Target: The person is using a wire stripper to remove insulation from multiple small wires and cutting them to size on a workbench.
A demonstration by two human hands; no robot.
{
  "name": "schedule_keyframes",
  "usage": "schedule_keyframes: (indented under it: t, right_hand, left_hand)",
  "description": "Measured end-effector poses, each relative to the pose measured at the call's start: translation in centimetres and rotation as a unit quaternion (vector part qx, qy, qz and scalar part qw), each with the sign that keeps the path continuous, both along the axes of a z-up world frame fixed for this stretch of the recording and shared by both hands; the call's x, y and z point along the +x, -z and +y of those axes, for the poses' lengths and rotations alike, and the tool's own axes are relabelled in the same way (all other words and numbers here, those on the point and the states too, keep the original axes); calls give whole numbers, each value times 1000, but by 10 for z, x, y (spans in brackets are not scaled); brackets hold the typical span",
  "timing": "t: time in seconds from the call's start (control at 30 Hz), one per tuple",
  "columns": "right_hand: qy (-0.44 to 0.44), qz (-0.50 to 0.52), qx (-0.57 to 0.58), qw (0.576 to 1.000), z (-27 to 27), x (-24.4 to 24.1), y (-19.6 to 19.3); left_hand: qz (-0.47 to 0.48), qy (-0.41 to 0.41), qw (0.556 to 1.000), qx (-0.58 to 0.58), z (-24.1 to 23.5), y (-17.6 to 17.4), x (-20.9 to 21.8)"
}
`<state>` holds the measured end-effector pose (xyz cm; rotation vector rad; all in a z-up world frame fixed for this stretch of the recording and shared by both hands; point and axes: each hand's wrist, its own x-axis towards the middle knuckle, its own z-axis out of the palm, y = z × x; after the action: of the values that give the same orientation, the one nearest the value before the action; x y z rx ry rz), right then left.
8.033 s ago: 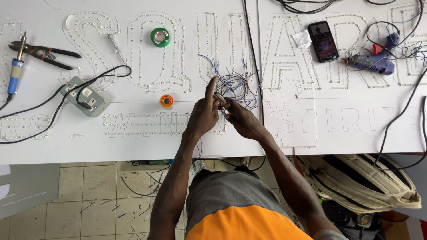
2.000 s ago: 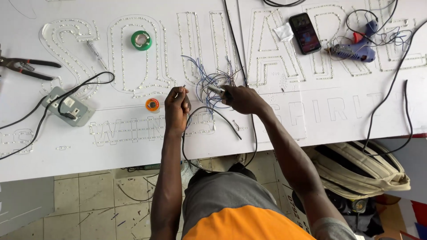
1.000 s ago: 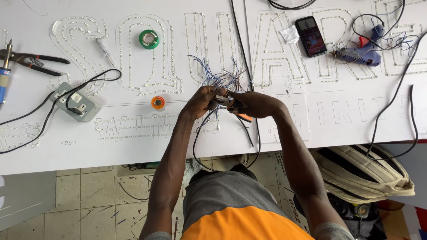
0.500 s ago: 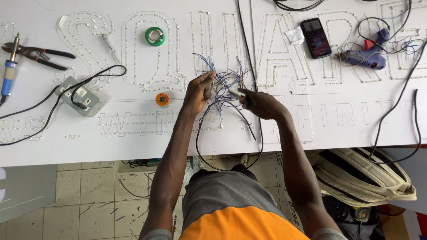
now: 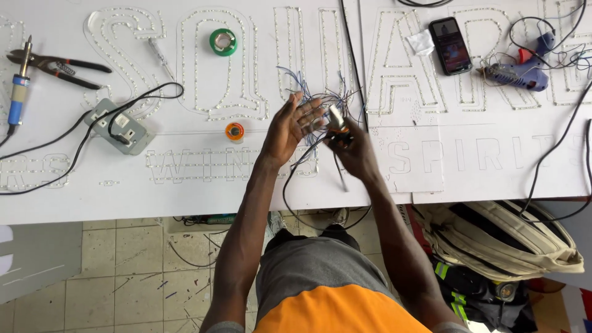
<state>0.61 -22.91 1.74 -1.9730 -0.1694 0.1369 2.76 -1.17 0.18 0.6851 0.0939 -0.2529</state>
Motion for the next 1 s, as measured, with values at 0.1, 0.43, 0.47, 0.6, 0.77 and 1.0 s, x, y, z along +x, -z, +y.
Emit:
schedule_keyframes:
  t: [0.1, 0.43, 0.47, 0.6, 0.77, 1.0]
  right_hand:
    - [38, -26, -12, 999, -15, 8, -8]
    - [114, -71, -65, 989, -44, 1, -55]
    - [97, -72, -110, 987, -51, -3, -54]
    - [-25, 5, -190, 981, -74, -14, -40]
    - [-189, 147, -7, 971, -86, -45, -60]
    - [-165, 172, 109, 965, -202, -40, -20]
  left_hand:
    - [31, 67, 977, 198, 2, -16, -34]
    - [-114, 118, 963, 213, 14, -5, -78]
    - [-128, 89, 964, 217, 12, -6, -80]
    - [-99, -107, 957, 251, -7, -14, -80]
    - [-27, -251, 943, 217, -46, -17, -94]
    - [-68, -168, 955, -234, -159, -19, -134]
